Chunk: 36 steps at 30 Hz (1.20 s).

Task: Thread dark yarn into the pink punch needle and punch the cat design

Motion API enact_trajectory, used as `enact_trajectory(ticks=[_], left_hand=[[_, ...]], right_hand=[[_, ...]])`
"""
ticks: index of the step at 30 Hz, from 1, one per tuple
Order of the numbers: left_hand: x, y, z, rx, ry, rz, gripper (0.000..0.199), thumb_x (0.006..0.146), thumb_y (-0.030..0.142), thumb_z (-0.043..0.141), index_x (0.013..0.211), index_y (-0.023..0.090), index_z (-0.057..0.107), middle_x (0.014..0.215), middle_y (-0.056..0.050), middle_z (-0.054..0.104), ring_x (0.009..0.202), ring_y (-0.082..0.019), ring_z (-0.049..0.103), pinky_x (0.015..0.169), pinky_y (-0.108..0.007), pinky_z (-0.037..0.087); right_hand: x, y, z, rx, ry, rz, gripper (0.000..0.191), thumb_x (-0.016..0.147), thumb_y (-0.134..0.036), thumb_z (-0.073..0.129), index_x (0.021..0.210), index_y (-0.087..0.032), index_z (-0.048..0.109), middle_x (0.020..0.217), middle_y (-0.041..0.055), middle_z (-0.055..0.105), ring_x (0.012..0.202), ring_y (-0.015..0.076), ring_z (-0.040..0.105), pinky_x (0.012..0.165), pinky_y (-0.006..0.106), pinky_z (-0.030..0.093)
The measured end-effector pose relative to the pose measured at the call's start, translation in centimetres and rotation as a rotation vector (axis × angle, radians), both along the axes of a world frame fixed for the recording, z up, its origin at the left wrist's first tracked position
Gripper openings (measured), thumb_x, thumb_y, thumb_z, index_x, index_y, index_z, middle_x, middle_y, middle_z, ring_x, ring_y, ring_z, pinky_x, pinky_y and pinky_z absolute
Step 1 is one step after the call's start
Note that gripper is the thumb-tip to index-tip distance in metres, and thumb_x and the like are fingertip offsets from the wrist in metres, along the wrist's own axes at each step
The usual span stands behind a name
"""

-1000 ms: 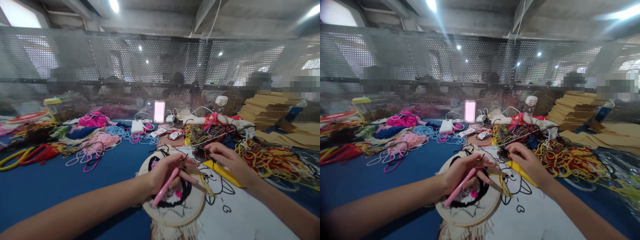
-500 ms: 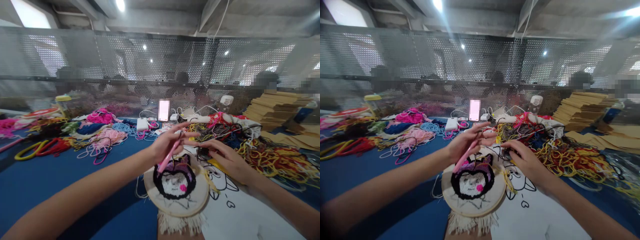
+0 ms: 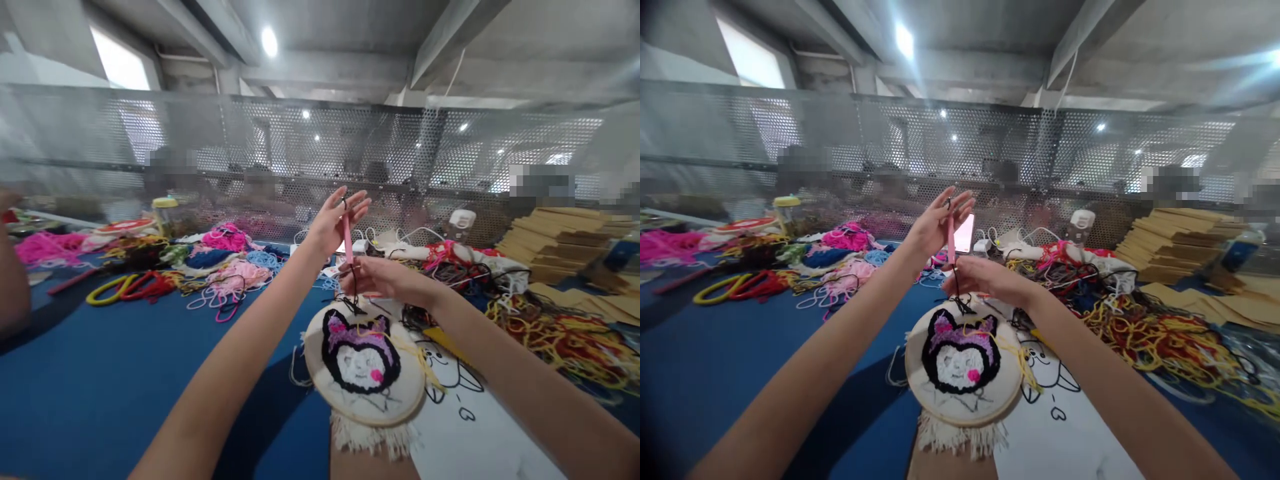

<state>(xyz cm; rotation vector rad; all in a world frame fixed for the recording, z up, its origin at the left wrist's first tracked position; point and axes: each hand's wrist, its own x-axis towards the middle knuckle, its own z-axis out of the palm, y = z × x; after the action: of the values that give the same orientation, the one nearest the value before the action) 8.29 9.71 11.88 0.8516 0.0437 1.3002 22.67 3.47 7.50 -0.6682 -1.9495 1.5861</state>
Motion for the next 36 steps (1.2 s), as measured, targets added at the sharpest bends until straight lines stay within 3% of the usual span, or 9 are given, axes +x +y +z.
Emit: enact_trajectory(ticks=[3,7,12,17,22,26,31,36], left_hand=[[-2.0,1.8,-0.8,-0.016,-0.023,0.11,0.038,0.086,-0.001,0.039,0.118,0.02,0.045,0.114,-0.008,0.06,0.106,-0.019,0.059,0.078,-0.025,0.052],[-4.1,3.7,-1.5,-0.01,0.003,0.211,0.022,0.087,0.001,0.041,0.097,0.016,0.052,0.099,-0.007,0.065,0.099,-0.018,0.062,0.079,-0.025,0.051],[-5.1,4.5,-2.1,0.009,0.019,0.248,0.02,0.087,0.002,0.041,0.088,0.016,0.055,0.093,-0.005,0.065,0.089,-0.015,0.064,0.078,-0.026,0.049],[-5.2,4.2,-2.5,0.085,0.084,0.249,0.023,0.084,0.0,0.045,0.091,0.018,0.058,0.096,-0.003,0.065,0.073,-0.009,0.061,0.063,-0.02,0.045],[-5.1,4.0,-2.5,0.085,0.133,0.242,0.023,0.082,-0.001,0.048,0.092,0.016,0.06,0.096,-0.004,0.066,0.073,-0.009,0.058,0.062,-0.02,0.042],[-5.0,4.1,-2.3,0.04,0.131,0.221,0.015,0.086,0.008,0.047,0.087,0.014,0.061,0.086,-0.004,0.067,0.07,-0.009,0.058,0.057,-0.019,0.04],[-4.8,3.8,-1.9,-0.021,0.118,0.226,0.03,0.094,0.022,0.035,0.083,0.013,0.061,0.079,-0.006,0.067,0.065,-0.009,0.058,0.054,-0.02,0.038],[-5.0,3.4,-1.4,-0.06,0.068,0.228,0.037,0.095,0.021,0.032,0.069,0.014,0.057,0.068,-0.006,0.062,0.057,-0.007,0.053,0.051,-0.019,0.037]], right_hand=[[-0.1,0.3,-1.1,-0.001,-0.039,-0.026,0.029,0.089,-0.042,0.044,0.091,-0.016,0.057,0.065,-0.0011,0.051,0.058,0.0091,0.049,0.059,0.024,0.04],[1.0,0.4,-1.0,0.044,-0.139,-0.148,0.031,0.088,-0.044,0.043,0.074,-0.018,0.054,0.053,-0.005,0.036,0.049,0.0088,0.033,0.05,0.024,0.031],[3.0,1.5,-1.4,0.065,-0.173,-0.239,0.03,0.085,-0.045,0.046,0.073,-0.019,0.054,0.052,-0.0053,0.036,0.049,0.0094,0.033,0.05,0.024,0.029],[3.8,2.3,-2.3,0.09,-0.192,-0.26,0.031,0.082,-0.046,0.051,0.079,-0.016,0.057,0.056,-0.0049,0.043,0.053,0.009,0.038,0.054,0.024,0.031],[3.5,2.3,-2.6,0.1,-0.241,-0.269,0.033,0.078,-0.048,0.054,0.077,-0.015,0.058,0.055,-0.0045,0.045,0.054,0.0099,0.042,0.055,0.025,0.032],[3.9,2.7,-3.2,0.107,-0.265,-0.281,0.036,0.078,-0.051,0.054,0.077,-0.015,0.058,0.055,-0.0045,0.046,0.053,0.0099,0.043,0.056,0.026,0.034],[4.6,2.9,-4.0,0.135,-0.304,-0.292,0.037,0.079,-0.052,0.051,0.081,-0.015,0.058,0.054,-0.005,0.043,0.049,0.0089,0.039,0.051,0.025,0.031],[5.0,2.6,-4.2,0.241,-0.344,-0.343,0.033,0.075,-0.05,0.057,0.077,-0.017,0.057,0.058,-0.0052,0.039,0.05,0.0081,0.032,0.048,0.023,0.022]])
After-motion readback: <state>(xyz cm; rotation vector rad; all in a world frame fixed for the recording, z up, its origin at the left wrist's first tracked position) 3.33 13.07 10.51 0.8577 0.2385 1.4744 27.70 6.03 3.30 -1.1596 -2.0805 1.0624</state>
